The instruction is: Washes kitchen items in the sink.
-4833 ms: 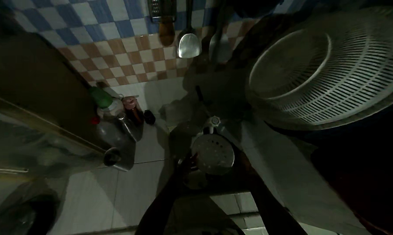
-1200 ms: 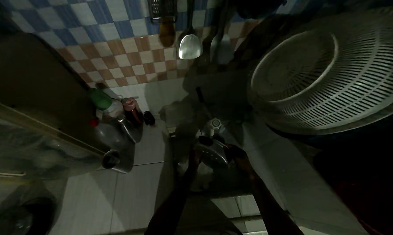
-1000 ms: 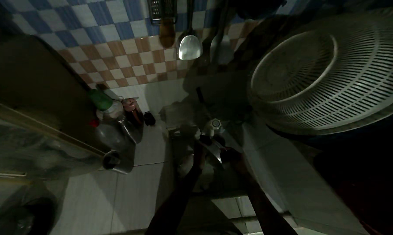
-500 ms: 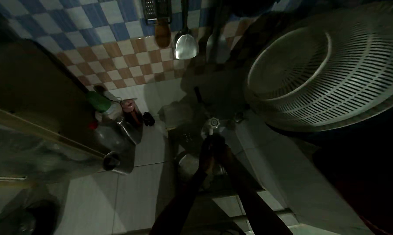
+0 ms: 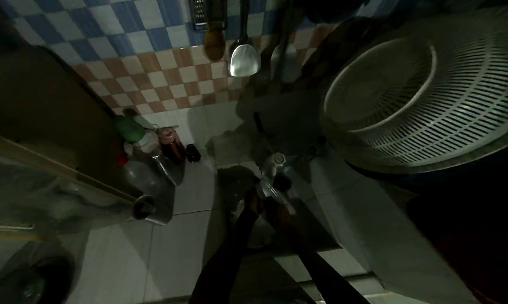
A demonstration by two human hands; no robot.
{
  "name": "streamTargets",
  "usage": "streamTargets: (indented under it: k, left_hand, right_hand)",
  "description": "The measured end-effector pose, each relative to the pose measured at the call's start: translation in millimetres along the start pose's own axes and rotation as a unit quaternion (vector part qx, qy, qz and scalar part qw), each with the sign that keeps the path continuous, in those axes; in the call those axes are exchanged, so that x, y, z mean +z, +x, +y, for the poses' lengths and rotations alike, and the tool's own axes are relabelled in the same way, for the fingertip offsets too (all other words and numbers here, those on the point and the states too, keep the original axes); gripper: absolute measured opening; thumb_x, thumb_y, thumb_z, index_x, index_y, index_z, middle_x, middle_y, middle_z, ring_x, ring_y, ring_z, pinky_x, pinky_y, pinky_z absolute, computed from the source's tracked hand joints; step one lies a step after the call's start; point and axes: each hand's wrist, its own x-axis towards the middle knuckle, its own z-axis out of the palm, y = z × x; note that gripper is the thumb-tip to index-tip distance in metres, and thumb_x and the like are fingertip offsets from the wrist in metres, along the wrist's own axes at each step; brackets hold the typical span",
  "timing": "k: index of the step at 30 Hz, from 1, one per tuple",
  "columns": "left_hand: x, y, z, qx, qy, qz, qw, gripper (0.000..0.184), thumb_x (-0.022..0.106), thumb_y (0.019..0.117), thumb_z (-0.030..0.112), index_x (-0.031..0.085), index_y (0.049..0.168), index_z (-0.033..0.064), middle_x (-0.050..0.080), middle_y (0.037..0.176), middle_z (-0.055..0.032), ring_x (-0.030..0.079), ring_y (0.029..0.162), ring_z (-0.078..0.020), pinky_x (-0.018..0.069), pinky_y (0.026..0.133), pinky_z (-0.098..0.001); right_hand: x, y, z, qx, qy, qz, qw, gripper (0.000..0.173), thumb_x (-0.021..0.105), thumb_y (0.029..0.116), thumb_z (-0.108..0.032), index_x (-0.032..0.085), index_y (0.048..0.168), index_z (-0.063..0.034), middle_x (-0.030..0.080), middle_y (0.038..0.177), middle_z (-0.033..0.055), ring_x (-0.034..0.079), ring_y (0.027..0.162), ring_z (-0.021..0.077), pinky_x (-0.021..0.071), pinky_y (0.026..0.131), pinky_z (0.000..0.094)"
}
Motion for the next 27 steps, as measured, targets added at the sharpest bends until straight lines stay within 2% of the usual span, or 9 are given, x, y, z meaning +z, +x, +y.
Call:
streamTargets:
  k: [4,8,11,16,19,21,23,25,27]
  left_hand:
    - [11.5,-5.4,-7.4,-0.027,0.126,0.006,0.992,0.092,0.066,0.0929,0.06,0.021,0.16,0.0158,0.058,0.13,-0.0255,0.062,0.108,-0.0365,0.0531,0.088,-0.0531]
    - [11.1,4.0,-3.2,0.003,0.211,-0.018,0.977,0.067,0.061,0.0982,0.052,0.043,0.15,0.0138,0.062,0.117,-0.0204,0.061,0.093,-0.0303,0.0527,0.076,-0.048]
    - [-1.0,6.9,3.7,0.011,0.207,-0.02,0.978,0.057,0.052,0.1034,0.049,0.046,0.151,0.0177,0.06,0.133,-0.022,0.061,0.11,-0.0366,0.0512,0.089,-0.056]
    - [-39.9,-12.4,13.4,0.08,0.263,-0.05,0.96,0.046,0.052,0.1073,0.027,0.044,0.151,0.014,0.059,0.137,-0.0172,0.062,0.112,-0.0287,0.0543,0.091,-0.0472]
    - [-46.3,-16.4,1.3,0.101,0.221,-0.042,0.969,0.062,0.061,0.1016,0.011,0.034,0.157,0.0146,0.054,0.142,-0.0181,0.061,0.114,-0.0282,0.0546,0.091,-0.0459]
    - [-47.9,-18.0,-8.2,0.101,0.164,-0.038,0.981,0.059,0.054,0.1036,0.008,0.031,0.158,0.0122,0.052,0.143,-0.0191,0.059,0.115,-0.0274,0.0532,0.091,-0.044]
    - [-55.7,-21.7,-14.7,0.105,0.178,-0.028,0.978,0.052,0.054,0.1032,0.005,0.039,0.153,0.0056,0.052,0.144,-0.0204,0.057,0.122,-0.0275,0.0514,0.099,-0.0434]
    - [-63.4,-16.9,-20.9,0.105,0.201,-0.015,0.974,0.047,0.05,0.1076,0.017,0.041,0.153,0.0076,0.054,0.143,-0.0188,0.058,0.123,-0.0266,0.0516,0.1,-0.0438]
    - [-67.7,-17.4,-23.1,0.1,0.244,0.016,0.964,0.043,0.05,0.1082,0.022,0.049,0.147,0.0042,0.06,0.134,-0.0212,0.061,0.116,-0.0287,0.0532,0.096,-0.0449]
  right_hand:
    - [-3.6,2.6,0.2,0.059,-0.066,0.052,0.995,0.036,0.047,0.1086,-0.037,0.065,0.128,-0.0134,0.073,0.108,0.0194,0.07,0.104,0.0403,0.0543,0.089,0.0606]
    - [-1.9,-4.5,-0.5,0.005,-0.155,-0.016,0.988,0.035,0.049,0.1063,-0.02,0.058,0.138,-0.0085,0.069,0.121,0.0208,0.068,0.111,0.0409,0.0541,0.093,0.0591]
    - [-4.7,-17.0,6.8,-0.056,-0.165,-0.05,0.983,0.04,0.045,0.107,-0.014,0.052,0.146,-0.0093,0.064,0.131,0.0227,0.063,0.12,0.0426,0.0512,0.101,0.0585]
    - [-5.7,-25.5,57.7,-0.107,-0.188,0.034,0.976,0.049,0.039,0.1082,-0.043,0.062,0.14,-0.0134,0.06,0.143,0.0131,0.05,0.139,0.0344,0.0341,0.119,0.0522]
    - [6.6,-23.2,77.5,-0.129,-0.141,0.143,0.971,0.054,0.042,0.1069,-0.047,0.07,0.129,-0.0072,0.06,0.142,0.0176,0.052,0.137,0.0381,0.0399,0.116,0.0531]
    - [8.3,-23.8,73.2,-0.082,-0.086,0.183,0.976,0.051,0.046,0.1063,-0.041,0.067,0.131,-0.001,0.05,0.151,0.0237,0.046,0.141,0.0421,0.0393,0.116,0.0541]
    - [-0.1,-24.9,64.7,0.025,0.034,0.167,0.985,0.054,0.049,0.1069,-0.029,0.045,0.152,0.0,0.036,0.161,0.0238,0.041,0.146,0.0398,0.038,0.118,0.0518]
    - [-14.1,-19.4,63.1,0.103,0.129,0.14,0.976,0.064,0.052,0.1057,-0.018,0.024,0.163,-0.0109,0.043,0.156,0.0256,0.051,0.136,0.0426,0.0451,0.11,0.0574]
    - [-26.0,-15.1,66.3,0.126,0.152,0.093,0.976,0.06,0.054,0.1054,-0.016,0.031,0.16,-0.0122,0.052,0.146,0.0269,0.057,0.129,0.0423,0.0476,0.106,0.0579]
